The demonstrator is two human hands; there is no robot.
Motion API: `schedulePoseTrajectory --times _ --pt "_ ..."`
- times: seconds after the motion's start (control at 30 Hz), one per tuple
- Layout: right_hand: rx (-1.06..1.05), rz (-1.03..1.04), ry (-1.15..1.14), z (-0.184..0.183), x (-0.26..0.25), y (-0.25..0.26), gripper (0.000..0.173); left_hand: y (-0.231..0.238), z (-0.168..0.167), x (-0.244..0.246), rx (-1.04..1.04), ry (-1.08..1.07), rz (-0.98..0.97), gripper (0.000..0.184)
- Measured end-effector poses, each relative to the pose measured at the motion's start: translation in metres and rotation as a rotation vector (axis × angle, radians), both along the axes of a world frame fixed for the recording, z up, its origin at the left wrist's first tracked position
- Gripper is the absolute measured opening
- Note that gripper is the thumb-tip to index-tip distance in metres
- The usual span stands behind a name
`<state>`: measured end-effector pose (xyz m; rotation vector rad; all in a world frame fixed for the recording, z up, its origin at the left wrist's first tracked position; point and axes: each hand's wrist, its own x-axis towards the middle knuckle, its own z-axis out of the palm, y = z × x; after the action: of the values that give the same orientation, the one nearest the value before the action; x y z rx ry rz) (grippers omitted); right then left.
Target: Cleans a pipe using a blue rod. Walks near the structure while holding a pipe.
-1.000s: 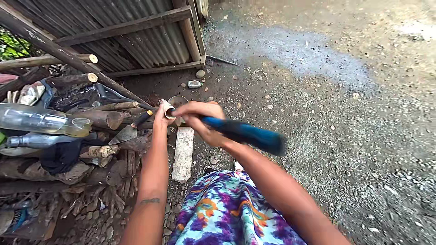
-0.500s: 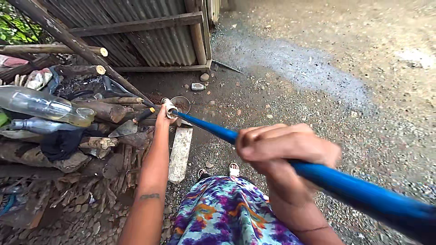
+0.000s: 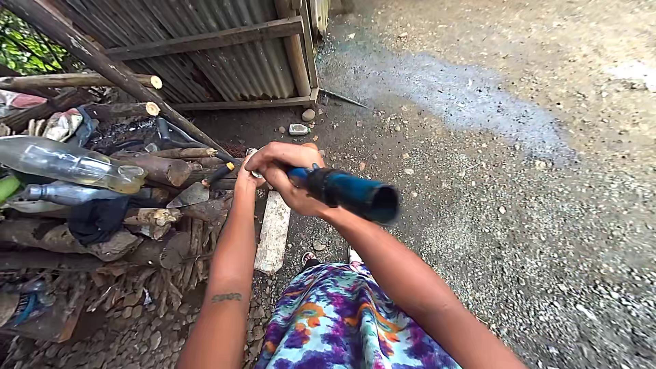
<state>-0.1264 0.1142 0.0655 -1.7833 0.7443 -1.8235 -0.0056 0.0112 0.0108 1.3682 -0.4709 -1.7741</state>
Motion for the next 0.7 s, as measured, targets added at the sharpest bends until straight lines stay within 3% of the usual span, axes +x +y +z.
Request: schedulePoseTrajectory --times 0.07,0.23,0.3,0.4,0.43,0.53,0.63,0.7 --pt "-0.016 0.015 -0.026 0.001 0.001 -0.005 0.014 -0.001 -0.004 0.003 -0.01 0.034 0.008 0.03" --pt "-0.05 0.038 0.02 -0.055 0.018 -0.044 0.017 -0.004 -0.008 0.003 -0.057 0.044 0.016 0.026" --pt "-0.041 0.065 -0.013 -0.038 0.007 -0.03 0.018 -0.015 -0.019 0.009 -0.054 0.012 -0.002 0.026" --pt "-0.03 0.021 -0.048 0.005 -0.017 0.0 0.017 -0.036 -0.069 0.028 -0.14 0.027 -0.026 0.031" --pt "-0.039 0.016 -0.041 0.01 -0.02 0.0 0.016 -0.039 -0.072 0.029 -0.132 0.024 -0.029 0.031" --pt "-0.106 0.036 0.01 -0.01 -0.01 -0.025 0.015 -0.029 -0.029 0.012 0.006 -0.035 -0.022 0.027" --pt "-0.044 0.079 0.065 -0.049 0.011 -0.057 0.015 -0.021 -0.018 0.012 0.017 0.029 -0.023 0.029" --pt "-0.045 0.105 0.046 -0.032 0.007 -0.05 0.015 -0.023 -0.017 0.013 0.028 -0.043 -0.022 0.028"
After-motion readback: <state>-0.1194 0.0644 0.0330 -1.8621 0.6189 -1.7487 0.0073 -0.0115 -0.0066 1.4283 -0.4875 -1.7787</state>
